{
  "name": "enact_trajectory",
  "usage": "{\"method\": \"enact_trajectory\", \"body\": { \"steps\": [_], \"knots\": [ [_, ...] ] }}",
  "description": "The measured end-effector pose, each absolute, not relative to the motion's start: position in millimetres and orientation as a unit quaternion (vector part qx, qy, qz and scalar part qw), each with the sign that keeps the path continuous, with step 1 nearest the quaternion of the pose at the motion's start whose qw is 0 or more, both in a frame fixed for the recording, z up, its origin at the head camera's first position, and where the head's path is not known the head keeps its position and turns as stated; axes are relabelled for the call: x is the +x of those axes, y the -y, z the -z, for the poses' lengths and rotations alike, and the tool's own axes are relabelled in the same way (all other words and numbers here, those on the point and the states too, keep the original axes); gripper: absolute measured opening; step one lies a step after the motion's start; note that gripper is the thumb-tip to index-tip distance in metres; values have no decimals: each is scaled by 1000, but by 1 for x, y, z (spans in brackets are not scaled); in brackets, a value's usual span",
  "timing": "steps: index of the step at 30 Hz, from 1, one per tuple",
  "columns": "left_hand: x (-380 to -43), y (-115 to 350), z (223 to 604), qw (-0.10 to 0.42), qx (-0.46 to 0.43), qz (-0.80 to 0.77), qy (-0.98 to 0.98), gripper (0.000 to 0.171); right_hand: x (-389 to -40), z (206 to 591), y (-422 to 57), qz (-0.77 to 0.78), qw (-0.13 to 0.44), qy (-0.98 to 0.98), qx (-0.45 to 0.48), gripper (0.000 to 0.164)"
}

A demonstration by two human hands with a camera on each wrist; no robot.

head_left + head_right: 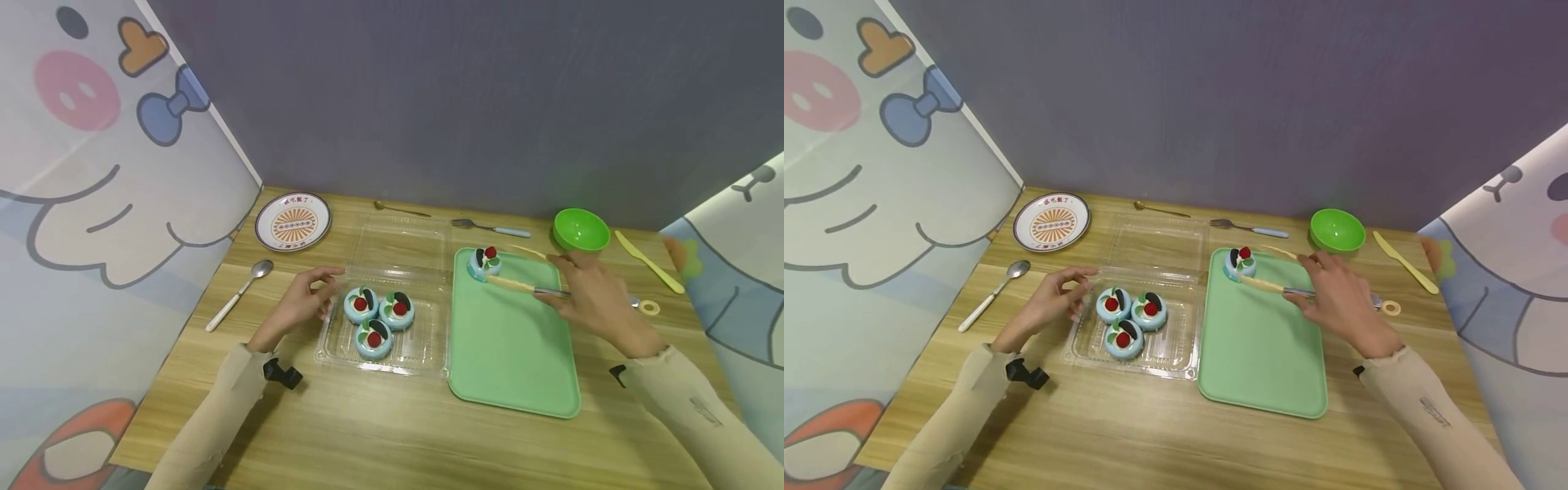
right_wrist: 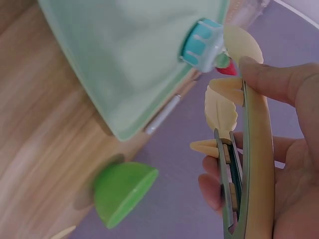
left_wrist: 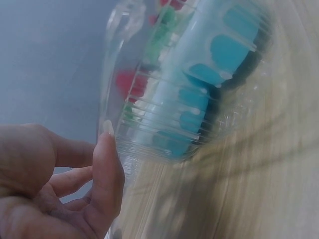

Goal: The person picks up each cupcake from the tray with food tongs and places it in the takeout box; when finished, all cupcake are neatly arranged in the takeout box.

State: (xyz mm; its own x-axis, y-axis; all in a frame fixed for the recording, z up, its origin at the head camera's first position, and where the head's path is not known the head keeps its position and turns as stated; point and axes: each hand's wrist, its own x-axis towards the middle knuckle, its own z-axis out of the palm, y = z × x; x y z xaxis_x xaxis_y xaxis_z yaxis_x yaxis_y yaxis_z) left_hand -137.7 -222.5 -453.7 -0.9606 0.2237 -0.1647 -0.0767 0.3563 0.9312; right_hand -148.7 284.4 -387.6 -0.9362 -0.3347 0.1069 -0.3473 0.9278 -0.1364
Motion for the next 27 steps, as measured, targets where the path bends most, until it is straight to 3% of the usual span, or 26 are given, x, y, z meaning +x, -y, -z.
{"method": "enact_trajectory", "body": {
  "steps": [12, 27],
  "knots": [
    [-136, 221, 453, 126, 45, -566, -814, 37, -164, 404, -279, -96, 14, 979, 182, 70],
    [-138, 223, 457, 122, 53, -566, -813, 37, -151, 401, -282, -84, 31, 976, 198, 68]
  ]
}}
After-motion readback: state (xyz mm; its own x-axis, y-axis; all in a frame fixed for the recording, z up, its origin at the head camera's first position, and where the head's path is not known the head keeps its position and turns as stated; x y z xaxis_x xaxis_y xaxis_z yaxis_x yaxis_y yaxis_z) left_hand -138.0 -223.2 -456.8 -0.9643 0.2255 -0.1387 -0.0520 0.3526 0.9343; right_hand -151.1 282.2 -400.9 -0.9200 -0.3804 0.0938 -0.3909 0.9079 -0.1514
